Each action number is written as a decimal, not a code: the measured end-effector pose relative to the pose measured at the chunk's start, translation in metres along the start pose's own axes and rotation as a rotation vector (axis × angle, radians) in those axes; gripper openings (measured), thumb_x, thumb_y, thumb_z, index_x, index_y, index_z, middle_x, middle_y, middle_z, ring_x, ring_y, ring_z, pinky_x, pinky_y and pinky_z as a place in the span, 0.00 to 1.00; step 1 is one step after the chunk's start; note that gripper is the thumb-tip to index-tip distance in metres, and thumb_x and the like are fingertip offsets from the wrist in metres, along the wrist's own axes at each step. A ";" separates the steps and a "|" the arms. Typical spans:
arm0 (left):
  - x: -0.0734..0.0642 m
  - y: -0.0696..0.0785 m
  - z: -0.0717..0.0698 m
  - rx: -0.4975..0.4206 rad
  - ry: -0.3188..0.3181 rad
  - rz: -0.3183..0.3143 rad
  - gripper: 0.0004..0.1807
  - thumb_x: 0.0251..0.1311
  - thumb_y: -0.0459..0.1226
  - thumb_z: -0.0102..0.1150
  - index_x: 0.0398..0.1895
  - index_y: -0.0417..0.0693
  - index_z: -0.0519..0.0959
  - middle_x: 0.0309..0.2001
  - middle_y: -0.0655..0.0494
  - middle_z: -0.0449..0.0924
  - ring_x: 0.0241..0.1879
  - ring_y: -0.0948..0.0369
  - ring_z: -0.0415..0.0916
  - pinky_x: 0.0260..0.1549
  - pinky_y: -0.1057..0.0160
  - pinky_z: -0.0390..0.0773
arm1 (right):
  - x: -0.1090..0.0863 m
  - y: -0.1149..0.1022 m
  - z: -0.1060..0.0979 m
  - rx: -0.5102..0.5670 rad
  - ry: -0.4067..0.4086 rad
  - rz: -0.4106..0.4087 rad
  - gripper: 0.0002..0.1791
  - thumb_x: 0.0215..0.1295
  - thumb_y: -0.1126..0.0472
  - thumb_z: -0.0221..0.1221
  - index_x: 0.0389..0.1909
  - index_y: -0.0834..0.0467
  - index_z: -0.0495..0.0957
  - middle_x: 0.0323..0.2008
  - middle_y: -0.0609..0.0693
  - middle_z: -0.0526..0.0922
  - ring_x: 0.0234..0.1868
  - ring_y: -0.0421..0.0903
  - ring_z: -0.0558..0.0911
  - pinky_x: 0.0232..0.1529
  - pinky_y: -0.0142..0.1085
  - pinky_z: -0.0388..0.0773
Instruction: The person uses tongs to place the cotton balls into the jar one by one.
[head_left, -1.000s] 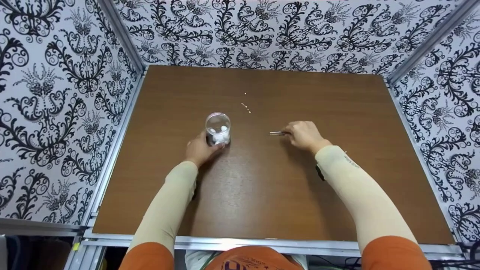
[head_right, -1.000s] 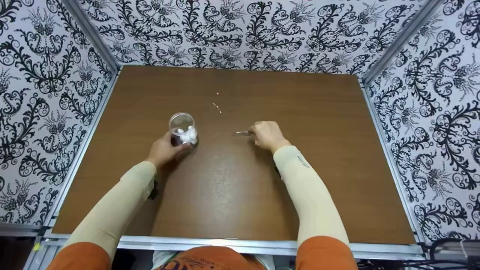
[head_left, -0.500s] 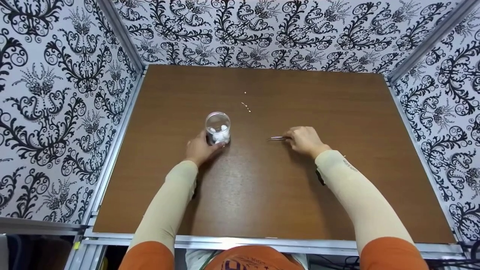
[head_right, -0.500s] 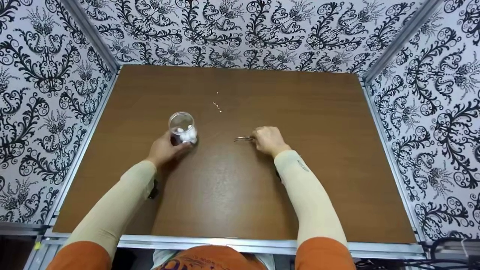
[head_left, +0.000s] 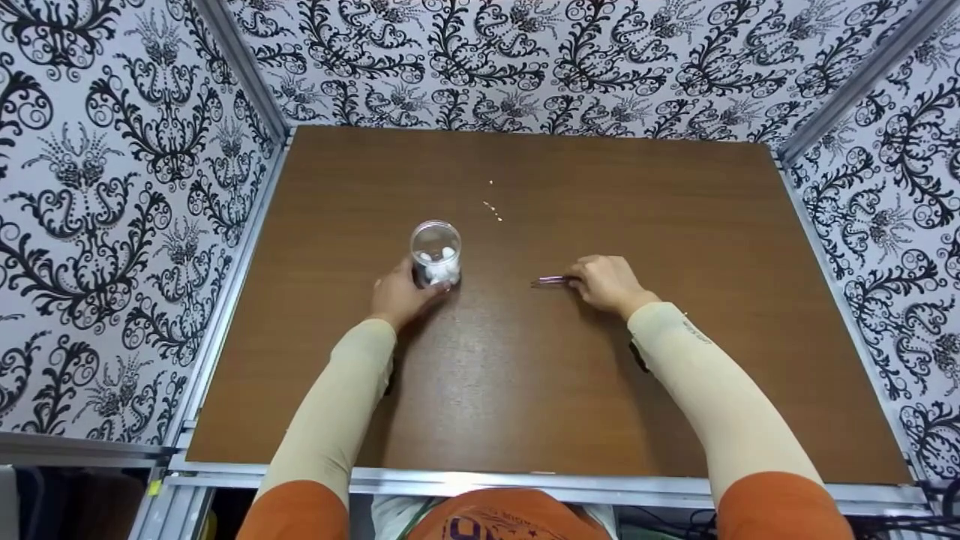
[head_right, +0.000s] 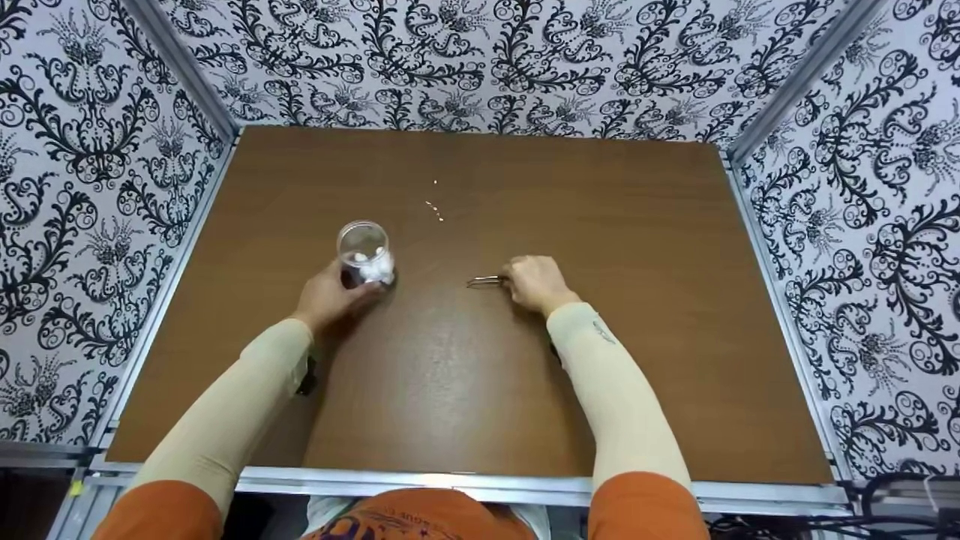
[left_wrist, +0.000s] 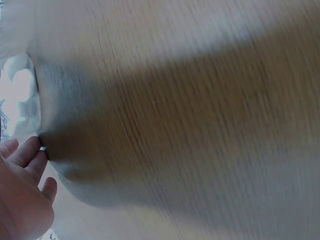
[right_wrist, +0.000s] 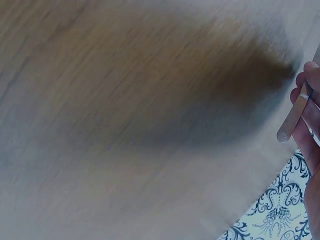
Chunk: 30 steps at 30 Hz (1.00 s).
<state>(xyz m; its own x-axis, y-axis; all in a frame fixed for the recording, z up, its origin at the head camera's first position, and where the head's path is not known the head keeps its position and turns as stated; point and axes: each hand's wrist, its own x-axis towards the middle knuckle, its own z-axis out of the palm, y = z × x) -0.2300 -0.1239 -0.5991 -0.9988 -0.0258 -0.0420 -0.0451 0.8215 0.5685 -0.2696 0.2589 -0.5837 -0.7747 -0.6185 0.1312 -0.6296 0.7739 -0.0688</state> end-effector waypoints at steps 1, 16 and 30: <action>0.000 0.000 0.000 0.001 0.005 0.006 0.49 0.43 0.65 0.60 0.65 0.49 0.61 0.57 0.47 0.72 0.55 0.52 0.69 0.55 0.50 0.57 | 0.000 0.000 0.000 -0.003 0.003 -0.003 0.08 0.58 0.58 0.62 0.38 0.52 0.83 0.33 0.46 0.81 0.34 0.48 0.81 0.32 0.48 0.75; -0.001 -0.003 0.003 -0.001 0.015 0.000 0.49 0.42 0.67 0.59 0.66 0.50 0.62 0.57 0.49 0.72 0.54 0.52 0.70 0.55 0.49 0.58 | 0.000 -0.003 0.008 0.012 -0.005 -0.013 0.09 0.58 0.57 0.61 0.40 0.52 0.83 0.34 0.47 0.79 0.34 0.49 0.79 0.32 0.48 0.75; 0.001 0.000 0.002 0.011 -0.002 -0.002 0.49 0.42 0.67 0.59 0.66 0.51 0.61 0.58 0.50 0.71 0.56 0.53 0.68 0.54 0.49 0.57 | -0.002 -0.001 0.009 -0.014 -0.034 0.000 0.08 0.58 0.57 0.61 0.38 0.53 0.82 0.42 0.51 0.80 0.42 0.52 0.80 0.37 0.50 0.75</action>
<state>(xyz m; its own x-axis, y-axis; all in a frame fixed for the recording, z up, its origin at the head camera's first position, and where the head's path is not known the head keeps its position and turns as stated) -0.2306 -0.1228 -0.6003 -0.9987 -0.0265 -0.0446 -0.0470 0.8277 0.5593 -0.2682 0.2579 -0.5927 -0.7766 -0.6224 0.0977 -0.6286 0.7758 -0.0552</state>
